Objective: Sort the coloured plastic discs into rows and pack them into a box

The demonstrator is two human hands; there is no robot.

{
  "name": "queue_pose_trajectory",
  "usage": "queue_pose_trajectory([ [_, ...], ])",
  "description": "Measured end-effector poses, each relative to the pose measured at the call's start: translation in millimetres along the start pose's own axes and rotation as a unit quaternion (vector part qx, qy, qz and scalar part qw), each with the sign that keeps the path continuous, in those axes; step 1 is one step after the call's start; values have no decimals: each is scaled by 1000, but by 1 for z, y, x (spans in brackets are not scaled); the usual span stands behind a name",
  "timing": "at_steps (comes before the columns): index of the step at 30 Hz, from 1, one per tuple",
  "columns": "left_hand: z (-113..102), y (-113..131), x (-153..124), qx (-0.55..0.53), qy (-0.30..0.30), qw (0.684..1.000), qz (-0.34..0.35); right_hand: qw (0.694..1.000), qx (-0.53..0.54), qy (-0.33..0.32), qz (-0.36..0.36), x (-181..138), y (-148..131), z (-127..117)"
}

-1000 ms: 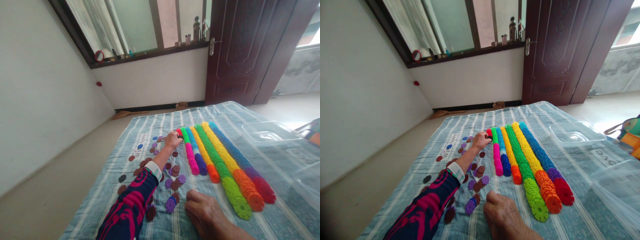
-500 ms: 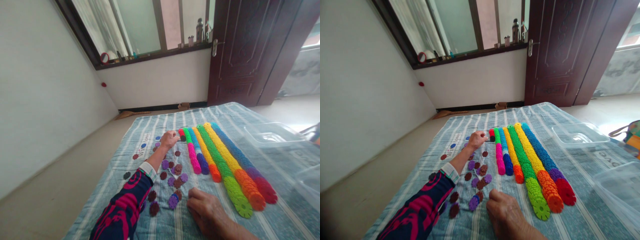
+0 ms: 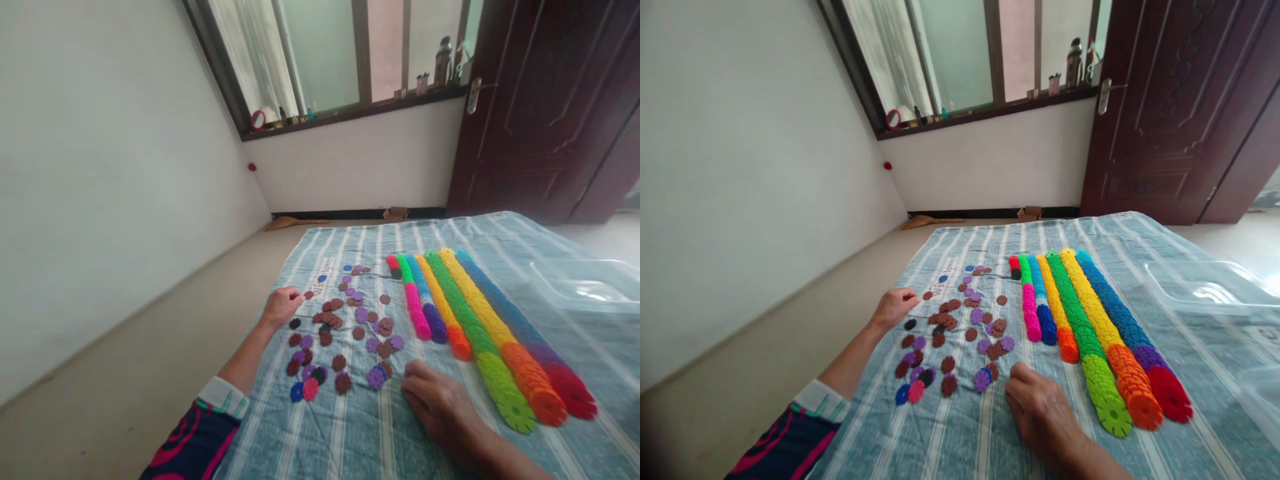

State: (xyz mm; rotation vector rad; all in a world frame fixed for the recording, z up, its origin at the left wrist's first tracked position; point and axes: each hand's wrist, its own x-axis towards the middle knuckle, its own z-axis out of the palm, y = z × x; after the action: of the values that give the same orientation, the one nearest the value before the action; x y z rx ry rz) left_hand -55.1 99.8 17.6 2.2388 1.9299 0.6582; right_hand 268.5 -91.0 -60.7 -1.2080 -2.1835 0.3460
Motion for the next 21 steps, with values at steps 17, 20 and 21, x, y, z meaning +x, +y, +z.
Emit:
queue_pose_trajectory([
  [17, 3, -15, -34, 5, -140, 989, -47, 1000, 14, -1, 10, -5, -1, -3],
  [20, 3, -16, -32, -13, -153, 987, -46, 1000, 19, 4, 10, -4, -2, -5],
  [21, 3, -16, -32, -19, -150, 987, -48, 1000, 22, 7, 9, -4, -3, -5],
])
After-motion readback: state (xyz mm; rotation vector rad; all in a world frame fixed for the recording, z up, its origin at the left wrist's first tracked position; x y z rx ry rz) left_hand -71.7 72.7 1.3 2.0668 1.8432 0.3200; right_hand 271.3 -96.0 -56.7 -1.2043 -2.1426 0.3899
